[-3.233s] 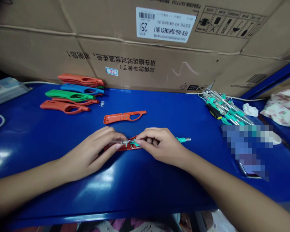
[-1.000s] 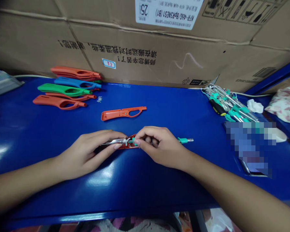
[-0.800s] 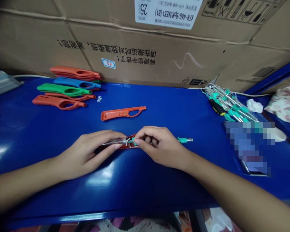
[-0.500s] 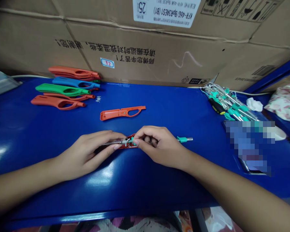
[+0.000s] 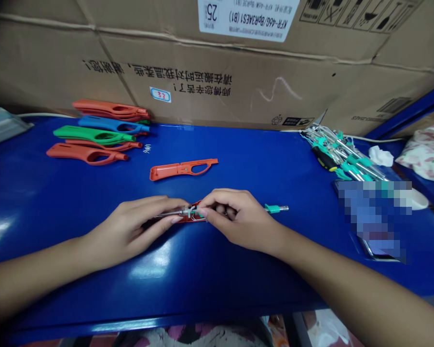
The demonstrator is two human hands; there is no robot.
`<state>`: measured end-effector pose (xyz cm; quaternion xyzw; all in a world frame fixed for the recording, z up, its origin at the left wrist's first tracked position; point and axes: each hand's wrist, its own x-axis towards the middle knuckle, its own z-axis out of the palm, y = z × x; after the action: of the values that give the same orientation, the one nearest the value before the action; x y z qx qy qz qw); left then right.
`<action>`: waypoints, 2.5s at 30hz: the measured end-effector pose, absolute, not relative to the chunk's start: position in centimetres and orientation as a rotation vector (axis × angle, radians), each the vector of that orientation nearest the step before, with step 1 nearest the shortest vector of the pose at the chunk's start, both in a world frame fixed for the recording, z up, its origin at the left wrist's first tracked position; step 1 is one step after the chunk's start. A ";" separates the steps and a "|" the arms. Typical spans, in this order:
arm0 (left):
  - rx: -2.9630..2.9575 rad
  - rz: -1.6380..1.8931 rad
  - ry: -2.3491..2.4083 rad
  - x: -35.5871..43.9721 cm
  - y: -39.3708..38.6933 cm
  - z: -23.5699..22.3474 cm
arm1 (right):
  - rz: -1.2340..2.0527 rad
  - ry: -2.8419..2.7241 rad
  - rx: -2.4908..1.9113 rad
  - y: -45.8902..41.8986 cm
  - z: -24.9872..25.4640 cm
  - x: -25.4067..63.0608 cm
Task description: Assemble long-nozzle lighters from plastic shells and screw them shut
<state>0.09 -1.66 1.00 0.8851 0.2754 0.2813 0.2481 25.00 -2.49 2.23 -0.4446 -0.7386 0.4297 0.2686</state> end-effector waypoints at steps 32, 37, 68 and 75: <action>2.344 0.784 0.751 0.4 -1.9 1.0 | 1.168 -1.972 -1.222 -2.7 2.2 24.7; 2.338 0.790 0.754 0.5 -1.9 1.0 | 1.169 -1.972 -1.237 -2.7 2.2 24.7; 2.246 0.871 0.818 0.7 -1.9 0.9 | 1.288 -1.765 -1.353 -2.6 2.7 24.4; 2.200 0.851 0.791 0.6 -1.9 0.8 | 1.299 -1.773 -1.356 -2.6 2.7 24.3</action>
<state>0.63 -1.90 0.76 0.8375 0.3009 0.3239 0.3211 24.28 -2.58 2.68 -0.5046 -0.6599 0.4834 0.2760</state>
